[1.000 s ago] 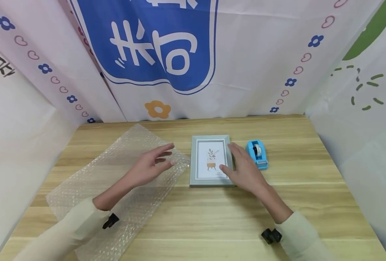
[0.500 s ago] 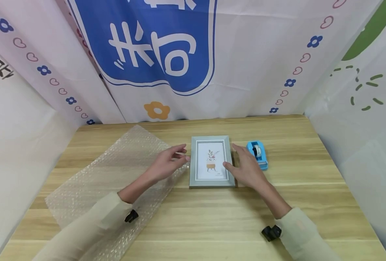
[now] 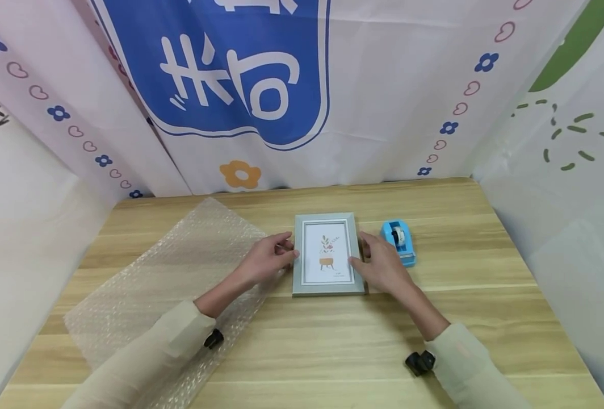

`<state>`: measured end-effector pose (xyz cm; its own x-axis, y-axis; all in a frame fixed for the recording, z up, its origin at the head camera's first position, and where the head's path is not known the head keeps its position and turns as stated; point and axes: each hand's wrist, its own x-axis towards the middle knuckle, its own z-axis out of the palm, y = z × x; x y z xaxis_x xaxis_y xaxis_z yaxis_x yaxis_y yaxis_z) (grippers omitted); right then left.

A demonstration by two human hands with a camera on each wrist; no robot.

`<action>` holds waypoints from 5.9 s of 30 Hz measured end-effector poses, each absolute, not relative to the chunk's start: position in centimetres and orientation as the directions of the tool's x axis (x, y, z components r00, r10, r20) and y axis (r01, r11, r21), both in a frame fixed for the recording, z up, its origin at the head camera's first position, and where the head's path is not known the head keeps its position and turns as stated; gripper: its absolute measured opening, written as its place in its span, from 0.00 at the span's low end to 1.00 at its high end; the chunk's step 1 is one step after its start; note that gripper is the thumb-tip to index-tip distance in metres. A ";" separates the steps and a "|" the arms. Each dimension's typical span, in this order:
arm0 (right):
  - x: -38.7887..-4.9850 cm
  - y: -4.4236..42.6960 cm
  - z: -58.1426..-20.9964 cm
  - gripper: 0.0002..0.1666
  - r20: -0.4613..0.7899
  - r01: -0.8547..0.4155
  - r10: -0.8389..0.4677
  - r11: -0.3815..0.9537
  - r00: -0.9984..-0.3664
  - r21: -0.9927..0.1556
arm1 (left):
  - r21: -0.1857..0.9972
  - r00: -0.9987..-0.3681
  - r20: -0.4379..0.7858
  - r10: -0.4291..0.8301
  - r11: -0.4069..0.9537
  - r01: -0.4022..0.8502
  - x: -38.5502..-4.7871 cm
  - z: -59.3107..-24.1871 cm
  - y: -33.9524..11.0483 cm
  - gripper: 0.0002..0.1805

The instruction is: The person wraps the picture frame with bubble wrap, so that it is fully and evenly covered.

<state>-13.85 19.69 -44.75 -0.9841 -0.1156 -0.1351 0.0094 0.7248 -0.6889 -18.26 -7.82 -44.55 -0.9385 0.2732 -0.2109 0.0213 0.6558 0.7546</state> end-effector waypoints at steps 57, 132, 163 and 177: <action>-12.0 18.9 -37.2 0.37 -0.096 0.064 -0.178 0.174 -0.979 -0.983 | 0.976 -0.965 -0.139 0.223 0.197 -0.095 -16.7 -37.4 -11.2 0.29; -12.2 -6.3 -41.1 0.37 -0.043 0.100 -0.362 -0.141 -0.931 -0.985 | 0.961 -0.972 -0.213 0.096 0.200 -0.191 -11.0 -37.1 -38.0 0.27; -14.6 -6.4 -46.6 0.36 -0.122 0.070 -0.325 0.166 -0.938 -0.984 | 0.802 -0.935 -0.348 0.064 0.537 -0.261 -13.9 -43.8 -37.4 0.36; -14.6 -6.9 -46.3 0.34 -0.106 -0.016 -0.347 0.332 -0.932 -0.943 | 0.802 -0.948 -0.317 0.039 0.545 -0.245 -13.4 -44.0 -38.3 0.36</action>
